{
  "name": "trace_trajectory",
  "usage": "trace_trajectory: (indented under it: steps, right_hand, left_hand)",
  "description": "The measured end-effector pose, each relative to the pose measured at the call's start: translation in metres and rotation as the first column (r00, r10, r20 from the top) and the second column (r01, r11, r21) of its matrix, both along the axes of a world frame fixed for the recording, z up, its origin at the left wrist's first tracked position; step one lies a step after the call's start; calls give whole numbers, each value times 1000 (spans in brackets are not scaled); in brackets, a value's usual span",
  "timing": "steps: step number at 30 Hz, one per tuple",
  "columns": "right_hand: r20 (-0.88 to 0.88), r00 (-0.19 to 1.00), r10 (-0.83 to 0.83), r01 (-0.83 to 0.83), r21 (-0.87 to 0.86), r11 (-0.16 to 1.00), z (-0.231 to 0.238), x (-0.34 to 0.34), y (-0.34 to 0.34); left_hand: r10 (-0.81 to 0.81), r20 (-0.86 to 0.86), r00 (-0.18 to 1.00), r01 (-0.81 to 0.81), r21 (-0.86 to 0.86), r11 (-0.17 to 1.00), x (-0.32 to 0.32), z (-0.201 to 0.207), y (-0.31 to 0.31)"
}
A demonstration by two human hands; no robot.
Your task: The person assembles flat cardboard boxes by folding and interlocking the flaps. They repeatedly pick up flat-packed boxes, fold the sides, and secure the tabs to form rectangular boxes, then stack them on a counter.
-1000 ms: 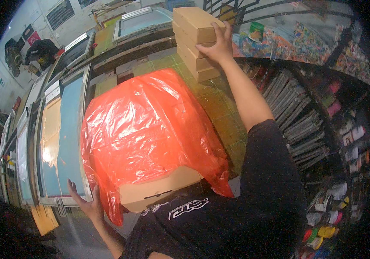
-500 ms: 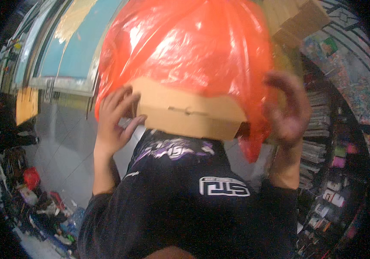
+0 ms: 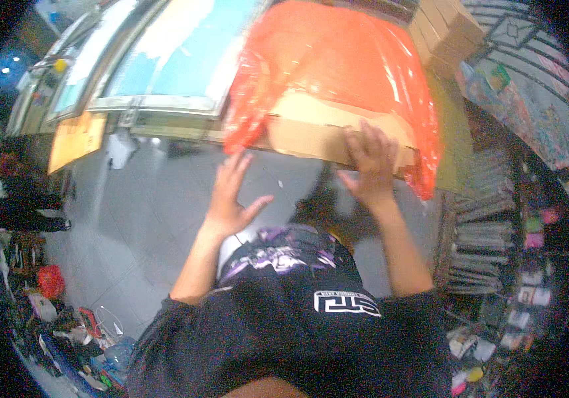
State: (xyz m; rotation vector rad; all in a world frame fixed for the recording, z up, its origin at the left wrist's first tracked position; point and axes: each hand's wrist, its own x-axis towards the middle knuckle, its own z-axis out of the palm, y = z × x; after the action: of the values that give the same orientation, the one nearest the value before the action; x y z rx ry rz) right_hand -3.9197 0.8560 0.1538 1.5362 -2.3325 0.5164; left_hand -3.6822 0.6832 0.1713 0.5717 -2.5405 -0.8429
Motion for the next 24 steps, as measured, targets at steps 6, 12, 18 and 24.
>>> trace_trajectory:
  steps: [6,12,18,24]
  right_hand:
    - [-15,999,-32,33,79,996,62,110,26]
    - [62,994,-91,77,205,976,101,194,60]
    - [258,965,53,-109,204,973,106,180,93]
    - [230,971,56,-104,202,974,105,175,107]
  left_hand:
    - [-6,-84,996,11,65,998,201,50,35]
    - [-8,-75,997,20,155,988,329,74,91]
    - [10,-71,997,7,232,973,389,67,142]
    - [61,-59,996,-38,328,944,397,42,181]
